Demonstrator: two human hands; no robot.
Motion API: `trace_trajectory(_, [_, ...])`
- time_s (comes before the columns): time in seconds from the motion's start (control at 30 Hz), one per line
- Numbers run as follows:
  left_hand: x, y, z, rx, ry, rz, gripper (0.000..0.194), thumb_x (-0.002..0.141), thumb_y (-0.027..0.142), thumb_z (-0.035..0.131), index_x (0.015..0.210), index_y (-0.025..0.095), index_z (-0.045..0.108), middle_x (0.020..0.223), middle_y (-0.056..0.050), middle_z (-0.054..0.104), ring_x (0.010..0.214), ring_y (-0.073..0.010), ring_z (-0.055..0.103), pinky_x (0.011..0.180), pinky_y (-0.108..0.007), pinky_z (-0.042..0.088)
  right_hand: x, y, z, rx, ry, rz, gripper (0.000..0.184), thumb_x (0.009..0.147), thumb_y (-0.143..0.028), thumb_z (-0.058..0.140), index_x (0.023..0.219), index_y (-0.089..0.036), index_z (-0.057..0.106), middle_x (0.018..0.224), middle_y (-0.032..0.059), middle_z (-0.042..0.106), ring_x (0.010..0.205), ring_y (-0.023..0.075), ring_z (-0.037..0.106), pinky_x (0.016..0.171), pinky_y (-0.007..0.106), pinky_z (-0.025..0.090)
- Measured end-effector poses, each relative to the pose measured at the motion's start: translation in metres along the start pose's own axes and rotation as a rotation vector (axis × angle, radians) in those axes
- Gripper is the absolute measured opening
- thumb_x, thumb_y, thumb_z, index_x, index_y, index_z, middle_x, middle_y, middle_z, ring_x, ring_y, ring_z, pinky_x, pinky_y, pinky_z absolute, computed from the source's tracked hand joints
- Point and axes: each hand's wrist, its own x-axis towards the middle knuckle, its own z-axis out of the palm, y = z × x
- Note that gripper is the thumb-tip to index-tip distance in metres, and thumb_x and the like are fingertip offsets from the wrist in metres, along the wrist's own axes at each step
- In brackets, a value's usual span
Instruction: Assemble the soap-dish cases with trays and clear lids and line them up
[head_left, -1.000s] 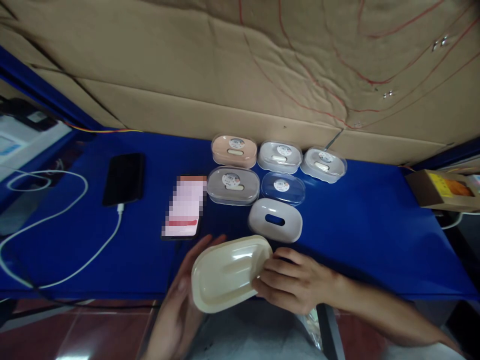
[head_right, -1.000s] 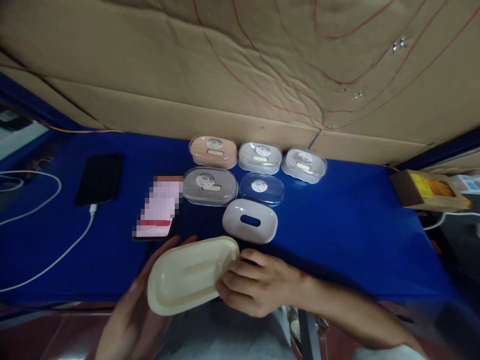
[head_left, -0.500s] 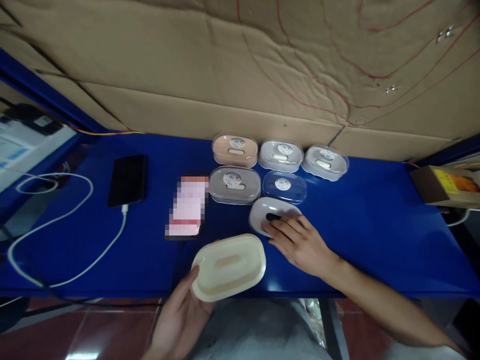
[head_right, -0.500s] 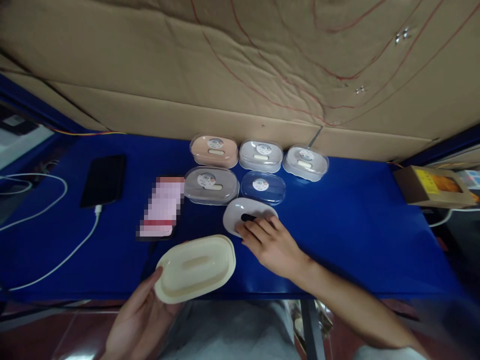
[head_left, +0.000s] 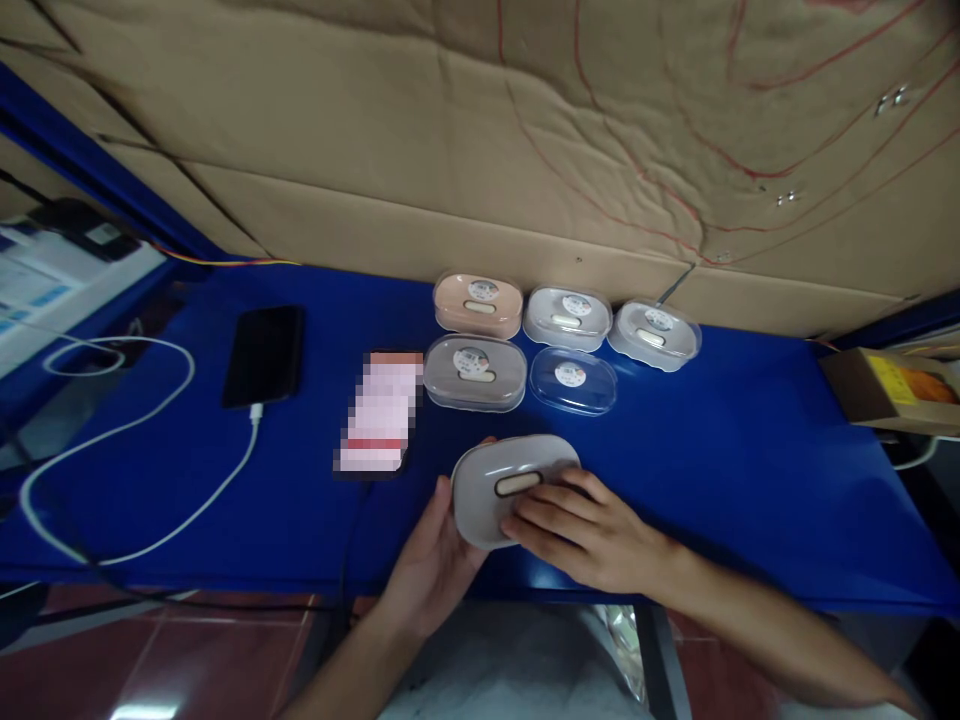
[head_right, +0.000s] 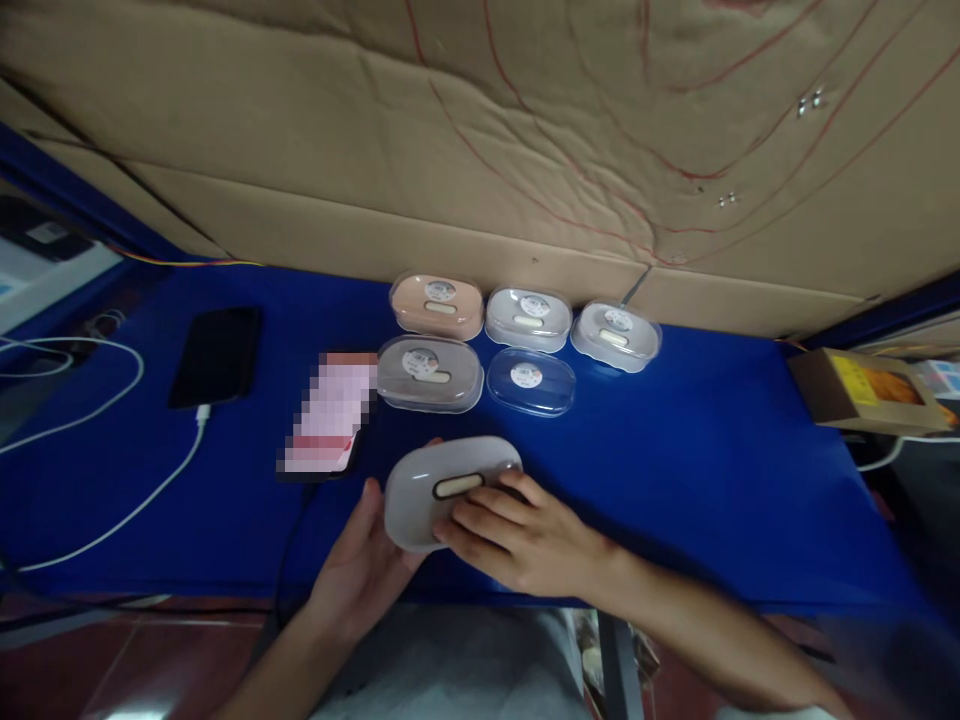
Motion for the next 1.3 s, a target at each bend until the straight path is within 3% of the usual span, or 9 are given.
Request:
trace_trajectory(0.1, [-0.001, -0.001, 0.0, 0.044, 0.025, 0.046, 0.068, 0.104, 0.04, 0.071, 0.167, 0.032, 0.047, 0.149, -0.006, 0.072, 0.145, -0.03, 0.06, 0.121, -0.041, 0.049, -0.003, 0.004, 0.005, 0.037, -0.053, 0.014, 0.028, 0.109, -0.022, 0.062, 0.135, -0.016, 0.071, 0.131, 0.0084, 0.079, 0.128, 0.0201, 0.067, 0.116, 0.039, 0.048])
trace_trajectory(0.2, [-0.002, -0.002, 0.0, 0.07, 0.04, 0.038, 0.069, 0.104, 0.037, 0.069, 0.169, 0.032, 0.043, 0.149, -0.005, 0.072, 0.146, -0.0307, 0.059, 0.123, -0.042, 0.047, -0.01, 0.016, 0.004, 0.13, -0.008, 0.067, 0.044, 0.112, -0.044, 0.056, 0.145, -0.016, 0.064, 0.137, 0.0115, 0.076, 0.134, 0.0227, 0.065, 0.119, 0.04, 0.048])
trace_trajectory(0.3, [-0.002, -0.002, 0.0, 0.086, 0.045, 0.039, 0.069, 0.104, 0.041, 0.07, 0.168, 0.033, 0.045, 0.15, -0.006, 0.071, 0.149, -0.0321, 0.057, 0.127, -0.047, 0.043, -0.017, 0.036, 0.001, 0.137, 0.043, 0.298, 0.055, 0.115, -0.044, 0.044, 0.164, -0.02, 0.046, 0.151, 0.0155, 0.067, 0.145, 0.0299, 0.059, 0.12, 0.051, 0.047])
trace_trajectory(0.4, [-0.002, -0.001, 0.0, 0.104, 0.036, 0.01, 0.069, 0.103, 0.047, 0.072, 0.166, 0.033, 0.049, 0.152, -0.006, 0.07, 0.15, -0.0326, 0.056, 0.127, -0.047, 0.043, -0.024, 0.06, 0.003, 0.033, -0.004, 0.563, 0.063, 0.114, -0.04, 0.044, 0.173, -0.026, 0.027, 0.168, 0.0174, 0.051, 0.158, 0.0355, 0.045, 0.126, 0.061, 0.037])
trace_trajectory(0.5, [-0.002, 0.0, 0.001, 0.109, 0.028, -0.041, 0.068, 0.101, 0.054, 0.073, 0.162, 0.031, 0.054, 0.152, -0.007, 0.07, 0.147, -0.034, 0.058, 0.121, -0.048, 0.049, -0.031, 0.077, 0.009, -0.084, -0.064, 0.653, 0.069, 0.111, -0.047, 0.052, 0.172, -0.027, 0.028, 0.164, 0.0204, 0.052, 0.156, 0.0401, 0.045, 0.124, 0.067, 0.033])
trace_trajectory(0.63, [-0.002, 0.001, 0.001, 0.098, 0.03, -0.098, 0.062, 0.101, 0.056, 0.072, 0.156, 0.029, 0.062, 0.15, -0.007, 0.071, 0.145, -0.0333, 0.06, 0.115, -0.044, 0.053, -0.035, 0.083, 0.014, -0.132, -0.063, 0.65, 0.06, 0.105, -0.054, 0.065, 0.157, -0.027, 0.053, 0.148, 0.0205, 0.06, 0.143, 0.0415, 0.056, 0.114, 0.065, 0.042])
trace_trajectory(0.83, [0.0, 0.0, 0.002, 0.055, 0.042, -0.118, 0.058, 0.103, 0.055, 0.07, 0.154, 0.028, 0.064, 0.147, -0.006, 0.073, 0.142, -0.0324, 0.062, 0.116, -0.046, 0.053, -0.033, 0.076, 0.002, 0.091, 0.034, 0.68, 0.059, 0.102, -0.051, 0.07, 0.156, -0.032, 0.055, 0.153, 0.0157, 0.058, 0.143, 0.0364, 0.059, 0.116, 0.059, 0.05])
trace_trajectory(1.07, [0.003, -0.002, 0.004, -0.001, -0.029, -0.074, 0.057, 0.108, 0.058, 0.06, 0.151, 0.022, 0.066, 0.146, -0.011, 0.073, 0.142, -0.0334, 0.063, 0.117, -0.048, 0.052, -0.016, 0.04, -0.01, 0.376, -0.086, 0.286, 0.067, 0.101, -0.051, 0.072, 0.158, -0.024, 0.052, 0.154, 0.0181, 0.059, 0.149, 0.0348, 0.056, 0.118, 0.052, 0.052])
trace_trajectory(1.3, [0.002, -0.002, 0.0, 0.011, 0.028, -0.095, 0.058, 0.108, 0.058, 0.06, 0.156, 0.027, 0.06, 0.149, -0.008, 0.071, 0.143, -0.0321, 0.062, 0.119, -0.048, 0.05, -0.009, 0.029, -0.01, 0.332, -0.124, 0.216, 0.058, 0.102, -0.04, 0.071, 0.154, -0.019, 0.055, 0.156, 0.0191, 0.058, 0.161, 0.036, 0.04, 0.123, 0.059, 0.047])
